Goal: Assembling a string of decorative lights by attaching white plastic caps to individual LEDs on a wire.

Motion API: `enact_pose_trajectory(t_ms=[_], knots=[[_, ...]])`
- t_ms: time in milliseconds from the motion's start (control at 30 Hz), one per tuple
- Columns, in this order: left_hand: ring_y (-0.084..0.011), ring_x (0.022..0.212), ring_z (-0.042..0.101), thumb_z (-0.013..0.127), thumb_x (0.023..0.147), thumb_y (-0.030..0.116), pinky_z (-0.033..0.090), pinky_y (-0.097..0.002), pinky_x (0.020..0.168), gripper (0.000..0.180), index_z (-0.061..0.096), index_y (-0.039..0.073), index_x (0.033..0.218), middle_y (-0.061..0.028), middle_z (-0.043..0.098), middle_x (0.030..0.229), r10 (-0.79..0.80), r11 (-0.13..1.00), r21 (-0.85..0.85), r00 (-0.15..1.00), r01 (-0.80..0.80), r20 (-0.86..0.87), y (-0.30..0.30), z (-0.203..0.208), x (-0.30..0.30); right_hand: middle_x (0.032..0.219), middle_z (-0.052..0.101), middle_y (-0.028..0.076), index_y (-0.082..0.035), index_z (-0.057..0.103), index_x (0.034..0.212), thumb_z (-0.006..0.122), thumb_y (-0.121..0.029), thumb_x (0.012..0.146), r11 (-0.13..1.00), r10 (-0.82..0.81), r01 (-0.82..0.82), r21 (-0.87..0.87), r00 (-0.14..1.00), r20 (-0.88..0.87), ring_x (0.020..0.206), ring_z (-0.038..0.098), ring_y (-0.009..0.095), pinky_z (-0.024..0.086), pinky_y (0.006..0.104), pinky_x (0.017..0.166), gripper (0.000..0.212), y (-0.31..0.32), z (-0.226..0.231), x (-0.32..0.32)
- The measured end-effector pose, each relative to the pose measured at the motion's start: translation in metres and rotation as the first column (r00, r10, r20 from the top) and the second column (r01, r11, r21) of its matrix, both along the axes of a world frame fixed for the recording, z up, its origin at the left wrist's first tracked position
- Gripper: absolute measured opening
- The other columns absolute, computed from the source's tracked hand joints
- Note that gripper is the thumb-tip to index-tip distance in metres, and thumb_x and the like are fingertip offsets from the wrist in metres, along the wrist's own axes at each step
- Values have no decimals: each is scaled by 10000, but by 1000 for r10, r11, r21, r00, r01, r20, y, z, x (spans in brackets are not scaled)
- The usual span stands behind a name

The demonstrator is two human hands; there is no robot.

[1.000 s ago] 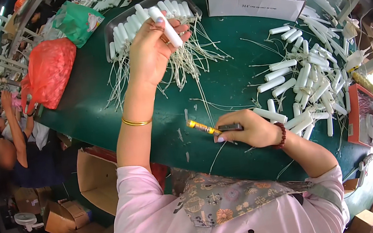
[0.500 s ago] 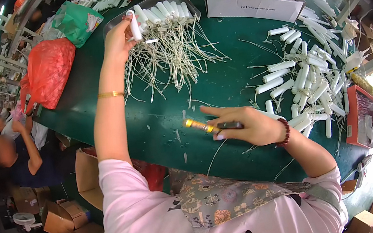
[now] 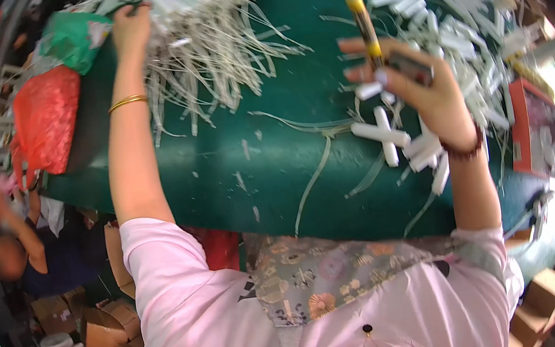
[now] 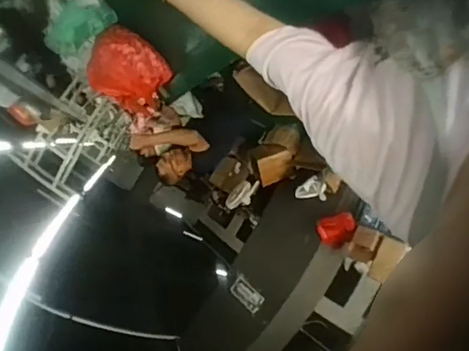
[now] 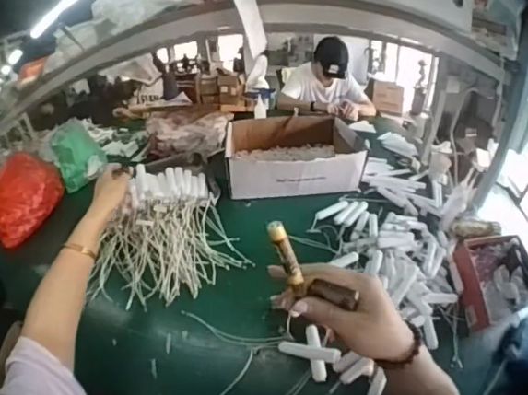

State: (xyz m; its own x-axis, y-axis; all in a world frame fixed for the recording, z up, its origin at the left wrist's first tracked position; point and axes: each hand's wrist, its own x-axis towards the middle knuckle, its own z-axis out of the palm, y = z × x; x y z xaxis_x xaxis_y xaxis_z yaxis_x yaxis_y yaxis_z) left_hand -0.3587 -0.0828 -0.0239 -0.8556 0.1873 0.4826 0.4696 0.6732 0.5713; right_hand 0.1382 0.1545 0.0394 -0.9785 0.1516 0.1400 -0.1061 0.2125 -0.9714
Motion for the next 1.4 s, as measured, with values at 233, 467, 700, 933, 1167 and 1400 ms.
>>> enact_pose_trajectory(t_ms=[233, 467, 700, 933, 1167, 1400], knots=[[-310, 1081, 666, 696, 806, 357, 505, -401, 936, 437, 721, 109, 1165, -167, 708, 1165, -25, 963, -268, 999, 37, 48, -18, -12, -2, 1033, 727, 131, 71, 667, 1180, 677, -159, 971, 972, -215, 204, -116, 972, -92, 918, 703, 178, 574, 318, 859, 311, 24, 18, 9], [-321, 1134, 635, 668, 807, 265, 486, -399, 971, 398, 712, 135, 1180, -153, 686, 1205, -14, 919, -393, 998, -13, -66, -14, -10, 24, 1032, 726, 132, 76, 678, 1142, 689, -139, 960, 857, 139, -489, -164, 526, -839, 875, 707, 171, 593, 306, 803, 282, 53, -20, -27], [-357, 1077, 633, 702, 810, 188, 487, -444, 946, 373, 695, 109, 1175, -180, 680, 1163, -182, 952, -304, 867, 37, -465, 26, -9, 106, 1022, 729, 132, 73, 687, 1123, 692, -134, 958, 859, 114, -479, -181, 523, -845, 860, 709, 172, 598, 309, 791, 265, 72, -27, -22], [-348, 1181, 537, 815, 759, 244, 453, -435, 991, 422, 689, 52, 1114, -137, 568, 1237, -972, 222, -200, 232, 954, 28, 107, -22, 383, 932, 732, 81, 17, 705, 1093, 768, -106, 884, 837, -359, 369, 405, 928, -102, 770, 637, 73, 514, 229, 722, 251, 47, 40, 38], [-309, 1064, 616, 732, 855, 109, 501, -443, 898, 303, 573, 10, 1092, -151, 601, 1170, -969, 239, -10, 238, 971, -64, 110, -33, 396, 1018, 690, 127, -18, 681, 1126, 669, -41, 914, 545, -184, 297, 784, 955, -233, 837, 645, 263, 511, 326, 791, 213, 77, 12, 38], [-229, 836, 712, 589, 968, 15, 567, -332, 734, 207, 440, -25, 1106, -163, 678, 939, -859, 511, 342, 484, 789, 168, 98, -9, 372, 1118, 686, 173, -34, 678, 1155, 589, 77, 839, 439, -193, 223, 871, 970, -151, 993, 654, 378, 519, 390, 901, 346, 78, 15, 40]])
